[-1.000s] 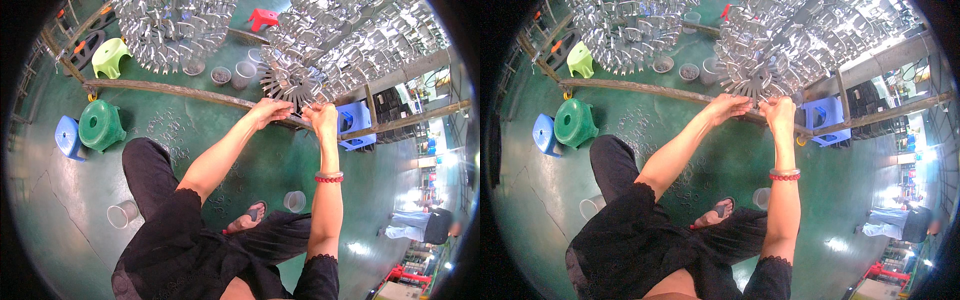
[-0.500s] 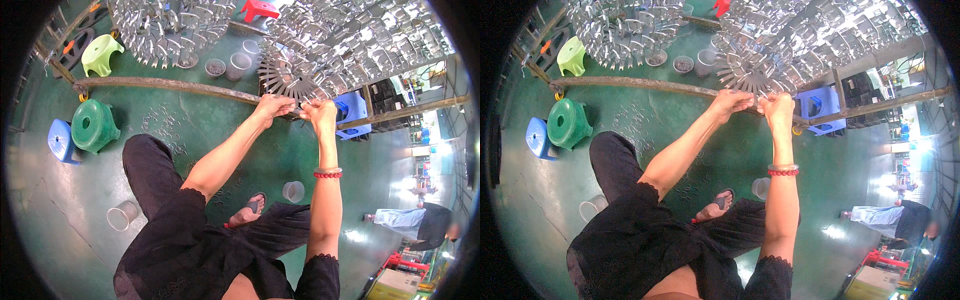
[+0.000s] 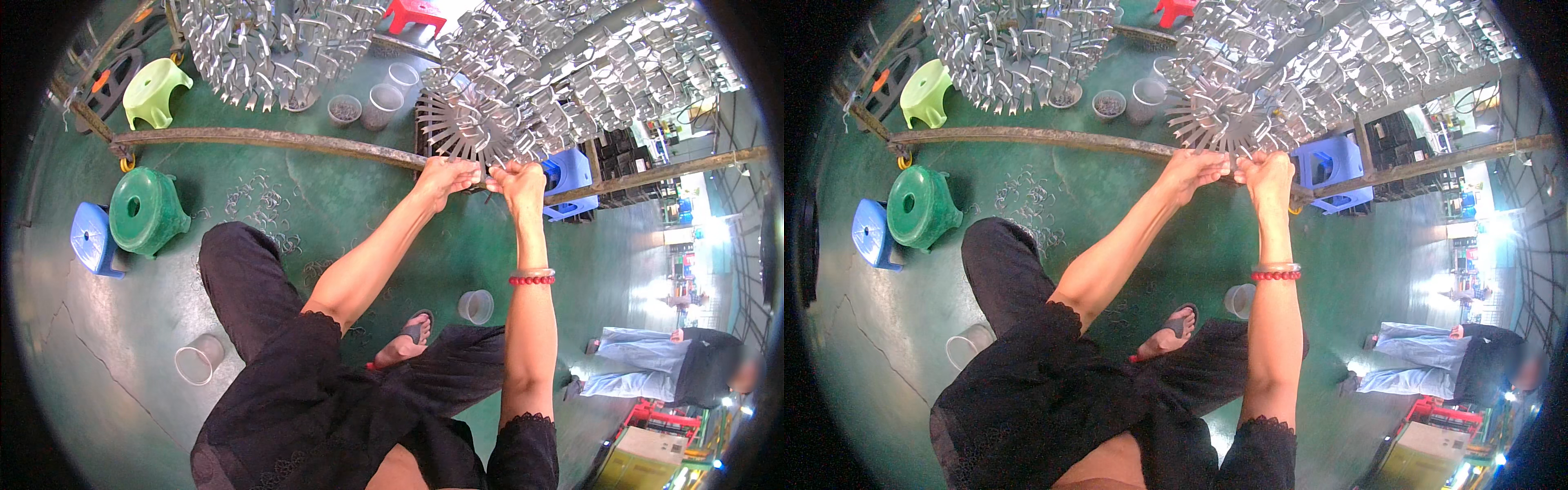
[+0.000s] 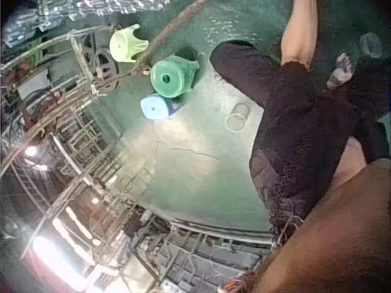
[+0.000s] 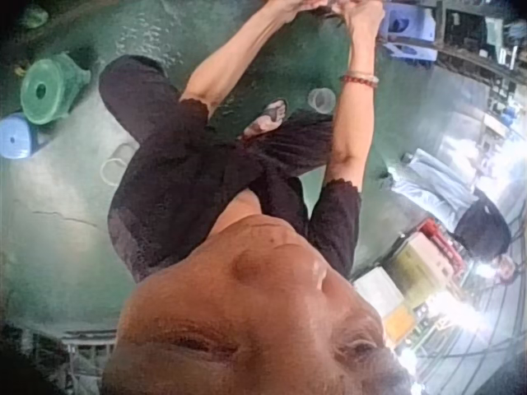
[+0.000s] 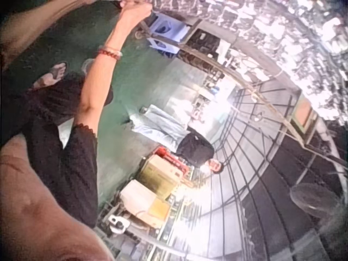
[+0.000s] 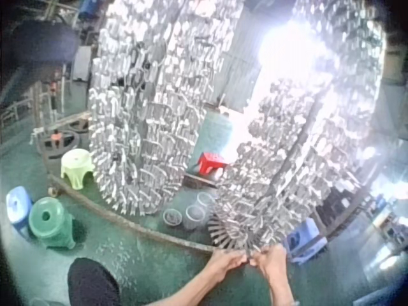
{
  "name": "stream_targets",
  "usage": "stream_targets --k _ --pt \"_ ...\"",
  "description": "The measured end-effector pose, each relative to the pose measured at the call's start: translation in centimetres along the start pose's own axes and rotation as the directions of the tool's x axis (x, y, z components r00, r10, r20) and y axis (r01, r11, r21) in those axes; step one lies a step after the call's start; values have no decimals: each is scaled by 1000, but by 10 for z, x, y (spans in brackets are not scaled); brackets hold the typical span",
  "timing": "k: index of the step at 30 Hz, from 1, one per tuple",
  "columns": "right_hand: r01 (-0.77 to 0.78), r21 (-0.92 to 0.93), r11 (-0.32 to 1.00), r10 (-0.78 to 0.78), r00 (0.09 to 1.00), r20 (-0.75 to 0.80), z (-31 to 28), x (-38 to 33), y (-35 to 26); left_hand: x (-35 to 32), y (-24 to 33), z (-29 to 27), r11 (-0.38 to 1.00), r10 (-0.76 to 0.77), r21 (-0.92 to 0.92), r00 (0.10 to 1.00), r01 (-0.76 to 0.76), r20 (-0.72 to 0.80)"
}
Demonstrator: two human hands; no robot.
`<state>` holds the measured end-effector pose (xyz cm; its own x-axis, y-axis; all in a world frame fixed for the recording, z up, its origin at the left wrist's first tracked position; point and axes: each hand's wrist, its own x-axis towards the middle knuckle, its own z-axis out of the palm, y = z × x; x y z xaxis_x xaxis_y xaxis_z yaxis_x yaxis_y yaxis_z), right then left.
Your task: The person sits on the floor and repeatedly picks up small metal rings and clips, attaching them to a large hanging rack filled with similar parts. Another person briefly assists by handing over parts and adjusting the rack.
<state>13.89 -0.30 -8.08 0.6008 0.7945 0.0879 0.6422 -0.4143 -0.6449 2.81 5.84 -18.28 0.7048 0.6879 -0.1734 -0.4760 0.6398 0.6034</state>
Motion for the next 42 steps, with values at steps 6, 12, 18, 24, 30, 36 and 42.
stream_targets --k 6,12,18,24,30,36,42 --pt "1 11 1000 -1 1000 14 2 0 -1 1 -4 0 1000 -2 2 1000 2 -26" --pt "8 98 995 -12 999 39 -2 -12 -11 -1 -2 -6 996 44 72 999 -43 -14" --pt "36 112 993 -38 999 11 -3 -20 -4 -16 7 -2 974 -5 225 1000 11 -29" --pt "228 -101 968 -237 968 -82 -18 -47 -17 -20 12 -2 972 -49 227 998 55 -30" --pt "236 145 961 -223 970 -100 -39 -80 -28 -16 15 -6 971 -96 218 995 100 -30" --pt "222 406 886 -240 971 -5 -39 -77 -9 -35 14 -10 951 -146 271 989 151 -37" --pt "156 476 865 -250 958 140 -23 -84 -10 -78 32 -23 513 247 847 969 -140 11"
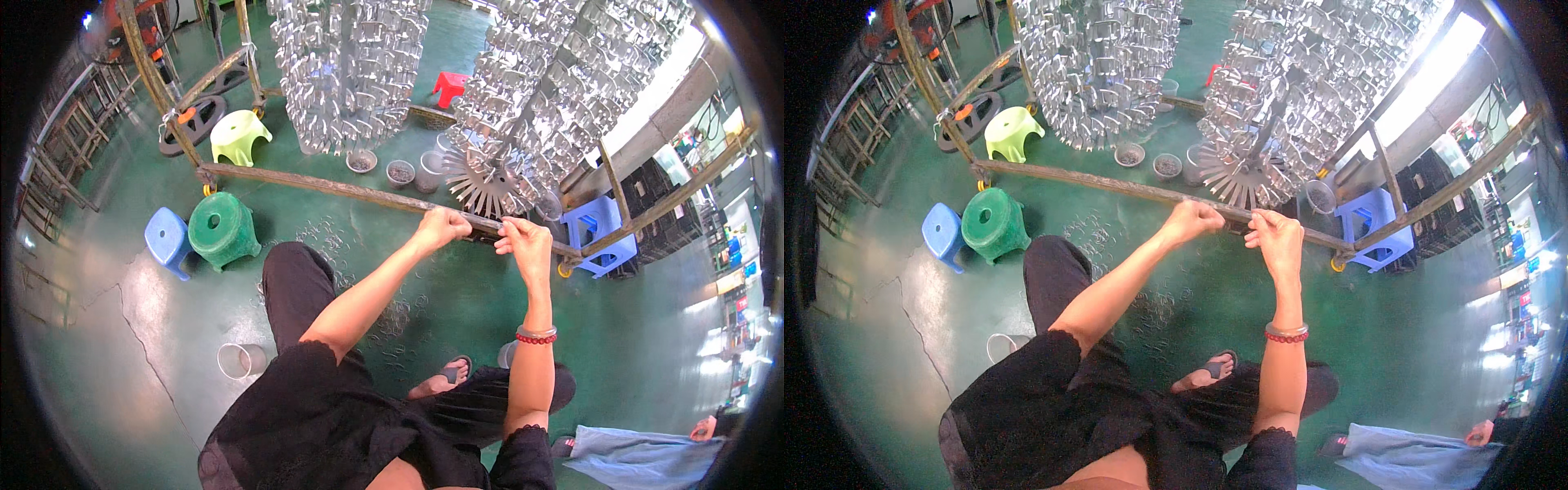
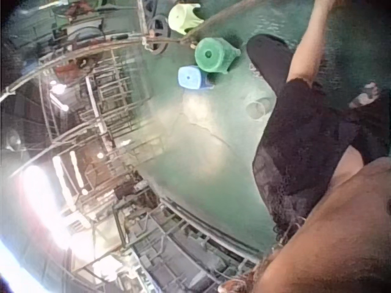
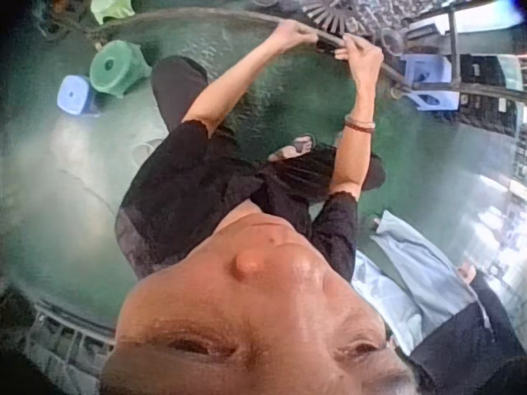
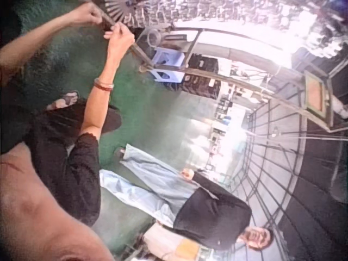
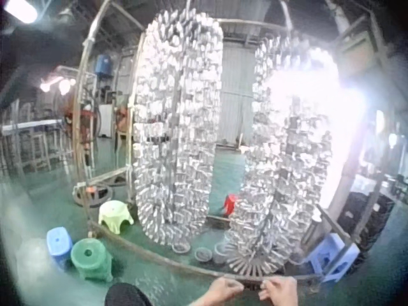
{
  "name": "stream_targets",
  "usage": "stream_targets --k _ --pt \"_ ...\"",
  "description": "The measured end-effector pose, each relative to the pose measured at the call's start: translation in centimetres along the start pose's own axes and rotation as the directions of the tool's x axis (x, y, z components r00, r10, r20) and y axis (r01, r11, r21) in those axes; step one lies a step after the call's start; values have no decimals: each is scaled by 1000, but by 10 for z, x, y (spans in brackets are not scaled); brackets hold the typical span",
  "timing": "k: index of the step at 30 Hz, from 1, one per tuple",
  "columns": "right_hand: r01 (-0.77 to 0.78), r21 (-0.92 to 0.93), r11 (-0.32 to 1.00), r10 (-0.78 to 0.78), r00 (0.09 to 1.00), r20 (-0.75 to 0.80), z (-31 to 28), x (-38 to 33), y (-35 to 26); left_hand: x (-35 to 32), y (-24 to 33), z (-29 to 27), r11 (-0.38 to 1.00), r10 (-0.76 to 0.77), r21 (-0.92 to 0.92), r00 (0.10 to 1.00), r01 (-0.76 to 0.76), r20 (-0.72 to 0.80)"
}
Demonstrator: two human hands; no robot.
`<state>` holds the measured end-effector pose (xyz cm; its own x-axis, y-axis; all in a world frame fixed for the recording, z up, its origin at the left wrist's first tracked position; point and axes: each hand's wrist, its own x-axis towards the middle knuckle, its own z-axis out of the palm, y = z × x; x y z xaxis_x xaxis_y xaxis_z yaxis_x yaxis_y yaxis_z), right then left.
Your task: The person sits on the floor and repeatedly picks up small metal rings and clips, attaching them to a large hanging rack filled with similar parts. Another person briefly assists by handing over parts and adjusting the rack.
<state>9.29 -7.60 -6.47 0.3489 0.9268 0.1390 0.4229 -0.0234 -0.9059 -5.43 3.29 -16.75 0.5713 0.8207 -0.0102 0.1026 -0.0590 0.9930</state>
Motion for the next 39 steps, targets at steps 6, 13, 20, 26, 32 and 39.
stream_targets --k 6,13,20,26,32,39 --pt "-40 75 996 38 999 30 17 -12 27 -23 88 -5 685 728 463 559 -563 -396" --pt "-47 11 999 47 998 50 9 -27 10 12 91 11 652 740 625 540 -429 -401" --pt "60 57 997 -61 998 27 -17 -21 -19 28 85 19 649 756 610 471 -454 -454" --pt "-269 629 730 121 956 268 -4 3 -35 20 78 4 580 813 642 402 -501 -421" --pt "-350 806 477 141 936 323 22 22 -20 16 79 -5 547 830 653 441 -523 -342" --pt "-361 634 684 126 915 384 4 -4 -30 2 106 -19 565 825 632 385 -530 -414"
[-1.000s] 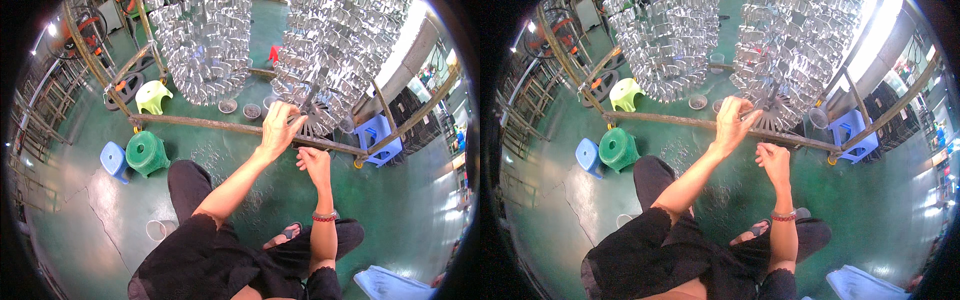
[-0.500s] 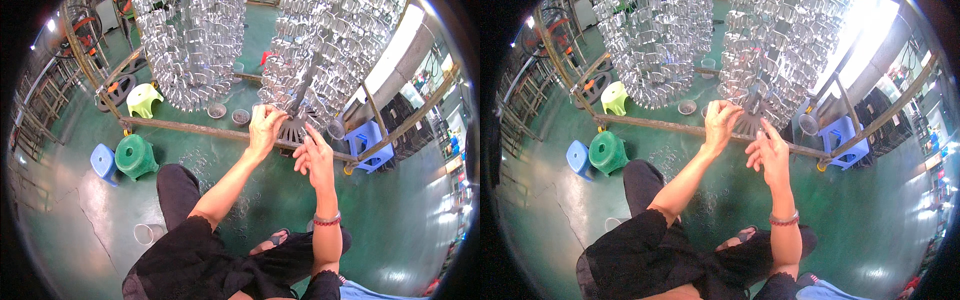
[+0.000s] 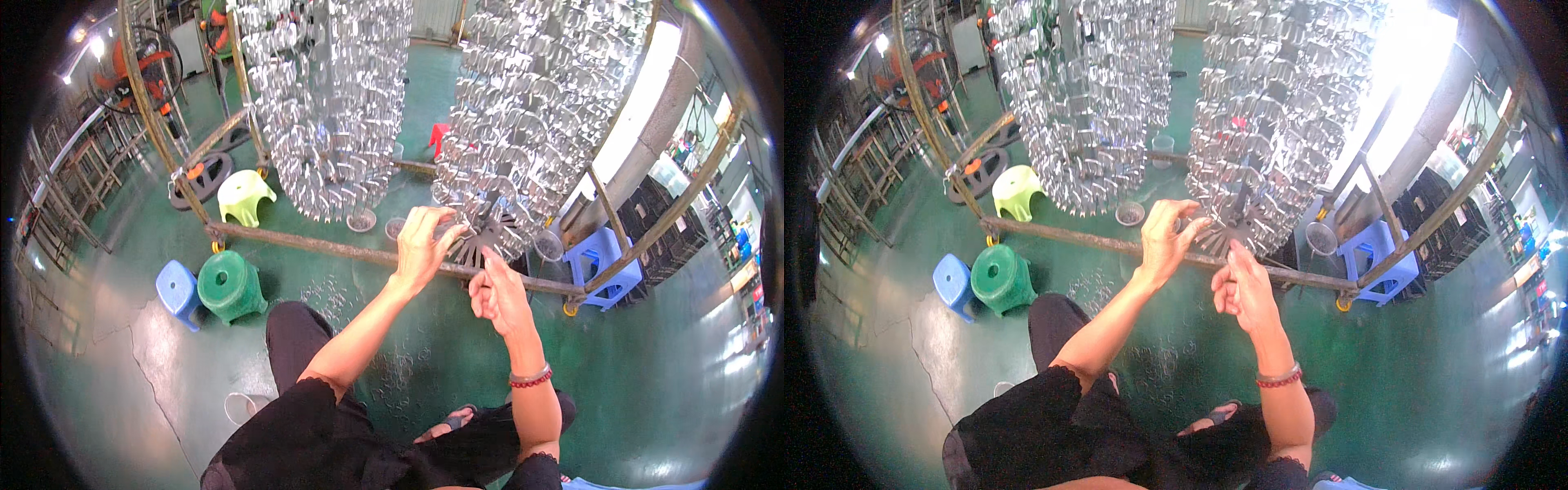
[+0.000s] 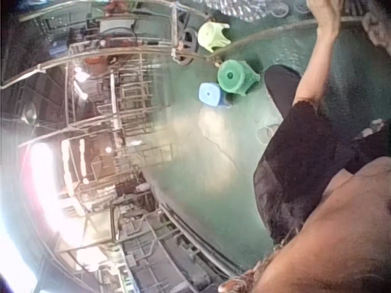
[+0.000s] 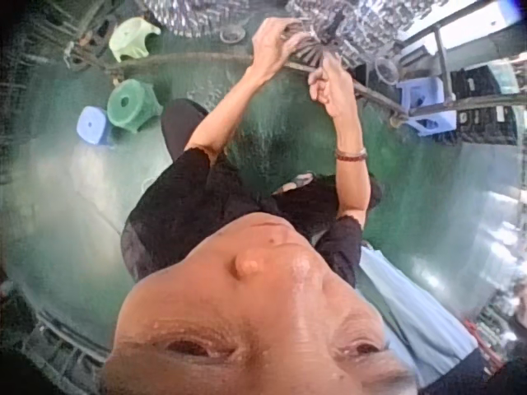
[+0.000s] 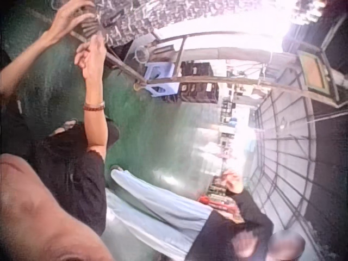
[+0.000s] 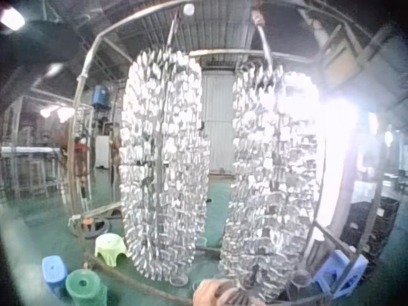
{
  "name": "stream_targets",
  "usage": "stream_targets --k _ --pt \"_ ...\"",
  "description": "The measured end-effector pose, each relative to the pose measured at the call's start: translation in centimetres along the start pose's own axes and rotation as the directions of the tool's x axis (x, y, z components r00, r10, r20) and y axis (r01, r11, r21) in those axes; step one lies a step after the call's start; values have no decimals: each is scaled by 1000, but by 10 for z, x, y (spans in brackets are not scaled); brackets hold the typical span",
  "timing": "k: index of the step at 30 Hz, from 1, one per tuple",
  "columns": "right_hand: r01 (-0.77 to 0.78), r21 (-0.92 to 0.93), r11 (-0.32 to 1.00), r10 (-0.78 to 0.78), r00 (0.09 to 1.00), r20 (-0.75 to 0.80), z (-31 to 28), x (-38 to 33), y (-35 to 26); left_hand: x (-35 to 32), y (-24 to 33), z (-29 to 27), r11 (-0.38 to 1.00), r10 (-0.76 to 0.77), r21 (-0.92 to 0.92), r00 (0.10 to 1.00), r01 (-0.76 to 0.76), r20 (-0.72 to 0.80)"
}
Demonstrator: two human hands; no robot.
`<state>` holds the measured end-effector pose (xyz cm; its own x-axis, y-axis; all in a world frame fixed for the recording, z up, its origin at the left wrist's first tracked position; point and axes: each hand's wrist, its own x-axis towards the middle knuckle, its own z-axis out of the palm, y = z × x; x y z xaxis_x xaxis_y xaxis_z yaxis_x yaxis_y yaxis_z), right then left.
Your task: The person sits on the floor and repeatedly picks up small metal rings and clips, attaching them to a large hanging rack filled with similar parts. Another person briefly assists by handing over parts and adjusting the rack.
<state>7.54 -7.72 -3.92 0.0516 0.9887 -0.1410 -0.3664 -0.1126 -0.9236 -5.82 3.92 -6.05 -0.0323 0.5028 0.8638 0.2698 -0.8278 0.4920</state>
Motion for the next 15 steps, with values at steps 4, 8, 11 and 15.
stream_targets --k 4,8,11,15 --pt "23 -43 999 -23 1000 -14 -10 -14 -7 46 23 8 991 132 -25 990 -133 -41" --pt "61 -108 992 -60 998 13 -9 -26 -16 69 35 32 996 84 41 996 -84 -13" --pt "76 -170 982 -68 996 49 -5 -32 -21 73 35 35 988 84 132 996 -79 -36" --pt "105 -243 964 -94 994 56 -7 -36 -29 72 29 39 995 74 70 997 -73 -14"
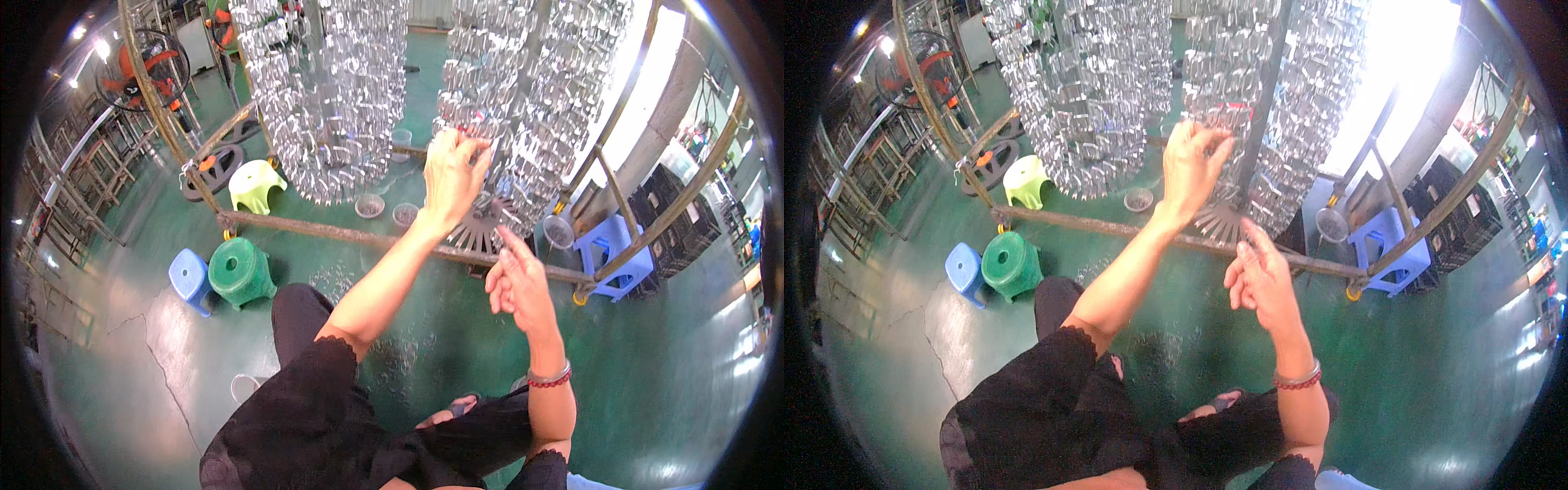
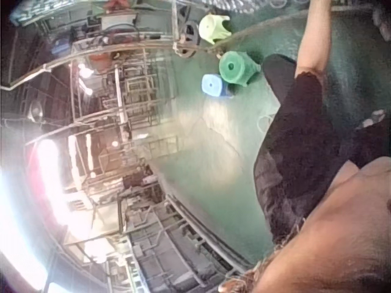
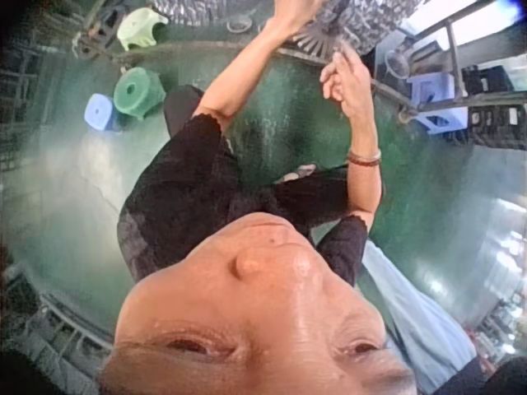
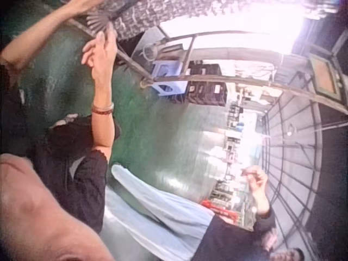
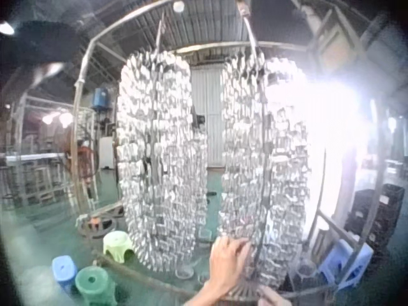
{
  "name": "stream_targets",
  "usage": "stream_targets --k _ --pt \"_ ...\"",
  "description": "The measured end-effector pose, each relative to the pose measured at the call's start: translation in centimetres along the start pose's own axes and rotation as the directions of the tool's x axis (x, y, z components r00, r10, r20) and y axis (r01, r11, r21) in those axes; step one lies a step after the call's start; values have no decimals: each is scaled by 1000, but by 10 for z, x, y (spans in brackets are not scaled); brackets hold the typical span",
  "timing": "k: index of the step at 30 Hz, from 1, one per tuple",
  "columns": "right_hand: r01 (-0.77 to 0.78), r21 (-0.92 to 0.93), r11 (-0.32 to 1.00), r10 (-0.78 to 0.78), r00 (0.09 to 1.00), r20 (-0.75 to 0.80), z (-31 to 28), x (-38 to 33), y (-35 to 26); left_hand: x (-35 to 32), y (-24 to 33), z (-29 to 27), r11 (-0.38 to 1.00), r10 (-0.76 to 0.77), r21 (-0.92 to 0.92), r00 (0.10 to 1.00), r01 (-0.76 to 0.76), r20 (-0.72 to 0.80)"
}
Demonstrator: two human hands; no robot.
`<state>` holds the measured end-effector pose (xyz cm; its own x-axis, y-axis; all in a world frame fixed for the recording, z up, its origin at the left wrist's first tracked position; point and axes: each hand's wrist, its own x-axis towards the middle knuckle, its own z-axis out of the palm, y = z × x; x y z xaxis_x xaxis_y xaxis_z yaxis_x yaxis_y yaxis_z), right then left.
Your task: The person sits on the floor and repeatedly picks up small metal rings and clips, attaching them to a large hanging rack filled with similar parts. Another person briefly assists by handing over parts and adjusting the rack.
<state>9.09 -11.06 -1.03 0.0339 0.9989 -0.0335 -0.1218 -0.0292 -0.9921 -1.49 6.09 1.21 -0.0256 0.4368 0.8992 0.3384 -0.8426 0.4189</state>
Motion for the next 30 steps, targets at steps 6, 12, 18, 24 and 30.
stream_targets --k 6,12,18,24,30 --pt "62 67 996 -58 996 -70 -2 13 -4 -1 9 -23 969 -188 -142 976 202 108" --pt "74 282 956 -57 996 -67 4 50 16 -2 14 -38 932 -230 -268 969 245 84" --pt "144 450 881 -73 983 -170 11 75 31 -9 16 -41 959 -133 -258 991 120 -31" --pt "224 430 875 -96 949 -300 23 89 33 -16 16 -49 974 32 -221 998 -45 -60" --pt "279 114 953 -215 894 -394 25 94 39 -41 9 -55 889 -159 -396 965 231 208"
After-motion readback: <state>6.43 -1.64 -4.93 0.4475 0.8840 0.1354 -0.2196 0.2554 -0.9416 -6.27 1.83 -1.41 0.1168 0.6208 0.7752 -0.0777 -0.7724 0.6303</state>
